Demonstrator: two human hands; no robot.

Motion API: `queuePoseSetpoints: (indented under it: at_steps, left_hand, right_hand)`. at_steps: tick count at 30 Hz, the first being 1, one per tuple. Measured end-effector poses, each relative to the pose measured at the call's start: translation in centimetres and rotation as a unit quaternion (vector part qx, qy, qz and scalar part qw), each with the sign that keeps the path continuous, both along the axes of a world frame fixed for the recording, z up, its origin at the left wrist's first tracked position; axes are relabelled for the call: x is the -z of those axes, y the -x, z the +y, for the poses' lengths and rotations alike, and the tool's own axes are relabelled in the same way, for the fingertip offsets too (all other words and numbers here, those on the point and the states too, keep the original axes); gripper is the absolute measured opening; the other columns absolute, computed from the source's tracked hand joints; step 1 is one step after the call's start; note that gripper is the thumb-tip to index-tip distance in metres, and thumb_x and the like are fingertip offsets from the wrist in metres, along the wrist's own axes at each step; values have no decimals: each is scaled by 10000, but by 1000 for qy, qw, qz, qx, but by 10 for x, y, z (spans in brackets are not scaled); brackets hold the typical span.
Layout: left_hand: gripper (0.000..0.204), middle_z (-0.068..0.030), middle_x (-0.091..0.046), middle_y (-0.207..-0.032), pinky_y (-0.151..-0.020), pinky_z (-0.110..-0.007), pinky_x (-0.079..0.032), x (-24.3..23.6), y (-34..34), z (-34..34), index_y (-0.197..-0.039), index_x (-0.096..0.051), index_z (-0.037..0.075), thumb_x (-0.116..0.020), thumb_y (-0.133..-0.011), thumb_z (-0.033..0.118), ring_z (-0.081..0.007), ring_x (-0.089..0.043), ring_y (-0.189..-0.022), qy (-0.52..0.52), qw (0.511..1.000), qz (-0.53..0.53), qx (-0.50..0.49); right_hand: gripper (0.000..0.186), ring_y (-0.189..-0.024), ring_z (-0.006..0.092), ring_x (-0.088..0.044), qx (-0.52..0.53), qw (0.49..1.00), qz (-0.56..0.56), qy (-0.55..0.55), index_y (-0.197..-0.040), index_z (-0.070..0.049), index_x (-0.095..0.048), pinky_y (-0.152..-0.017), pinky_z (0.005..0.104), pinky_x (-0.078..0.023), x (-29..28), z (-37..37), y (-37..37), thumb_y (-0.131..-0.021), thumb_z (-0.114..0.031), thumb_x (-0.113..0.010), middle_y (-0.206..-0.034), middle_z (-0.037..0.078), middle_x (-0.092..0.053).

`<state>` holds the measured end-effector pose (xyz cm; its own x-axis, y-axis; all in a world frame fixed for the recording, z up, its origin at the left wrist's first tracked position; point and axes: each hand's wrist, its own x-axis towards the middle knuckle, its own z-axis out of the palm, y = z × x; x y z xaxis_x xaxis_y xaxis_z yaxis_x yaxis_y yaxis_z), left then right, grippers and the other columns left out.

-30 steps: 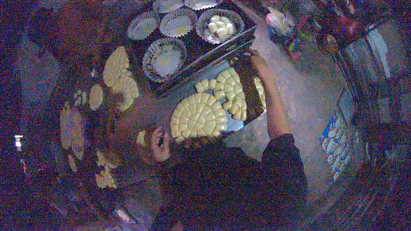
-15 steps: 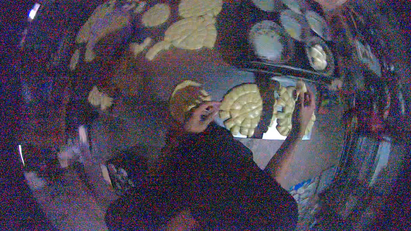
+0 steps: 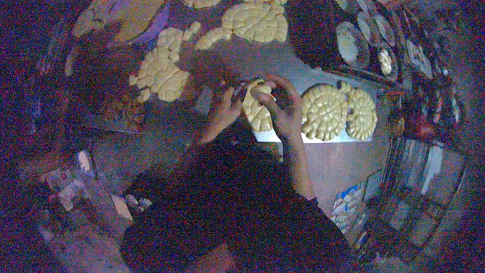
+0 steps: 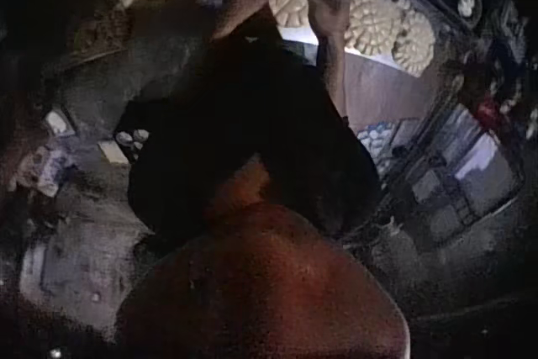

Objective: The person rolls small balls of dough by hand, places them into paper liners on a baking tray, and arranges larger segmented dough circles on another tray.

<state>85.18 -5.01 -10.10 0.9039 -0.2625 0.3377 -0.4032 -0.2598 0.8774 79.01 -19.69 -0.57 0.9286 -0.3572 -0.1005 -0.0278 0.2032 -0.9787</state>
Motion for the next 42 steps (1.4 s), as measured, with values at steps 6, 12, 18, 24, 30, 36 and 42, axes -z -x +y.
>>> queuePoseSetpoints:
  at_steps: [6,12,18,24,30,36,42]
  left_hand:
    - [181,-126,-637,-967,-804,-347,-513,-62,-13,-3,-1063,-630,22,-656,-887,55,-246,-640,-919,180,974,57,122]
    - [150,-114,-642,-922,-767,-327,-507,-99,1,6,-1029,-627,-1,-668,-891,43,-213,-649,-859,146,988,2,51]
    - [441,-160,-578,-1096,-899,-406,-459,-109,-9,42,-1232,-545,-2,-573,-960,345,-286,-585,-1022,190,968,-165,-17]
    - [443,-155,-568,-1128,-915,-409,-458,-84,-16,67,-1255,-523,7,-589,-948,320,-273,-570,-1047,211,963,-164,-24]
    - [420,-143,-572,-1141,-904,-403,-467,-27,-18,72,-1266,-509,13,-594,-944,270,-260,-569,-1037,330,905,146,-227]
    - [405,-132,-575,-1154,-893,-398,-477,-4,-51,141,-1276,-495,20,-599,-941,221,-247,-569,-1027,340,882,204,-252]
    - [398,-121,-579,-1167,-881,-392,-487,9,-61,192,-1287,-482,26,-605,-938,171,-234,-569,-1018,376,865,245,-223]
  right_hand:
    - [351,-1027,202,-621,42,999,13,29,-1205,55,-620,-900,319,-508,-14,25,0,-899,-107,-675,-1108,119,-653]
    - [227,-985,233,-655,23,993,-73,91,-1051,25,-687,-880,336,-514,-7,12,-10,-832,-24,-722,-1110,142,-685]
    - [216,-901,247,-688,-77,985,-31,-152,-1047,-16,-687,-873,371,-532,-39,44,-41,-833,-17,-718,-1042,145,-711]
    - [482,-1110,204,-608,-245,966,-30,-82,-1291,-28,-522,-954,346,-485,-50,101,-58,-845,-61,-705,-1175,108,-644]
    - [545,-977,139,-596,-321,944,-72,10,-1376,-61,-384,-870,286,-473,-43,146,-87,-903,-79,-655,-1124,104,-634]
    - [540,-1054,157,-595,-401,914,61,-25,-1359,-88,-458,-915,313,-475,-29,200,-181,-902,-232,-707,-1214,84,-624]
    - [503,-1144,295,-600,-409,749,-74,516,-1355,-77,-498,-966,438,-477,28,230,-328,-1002,-434,-470,-1146,163,-659]
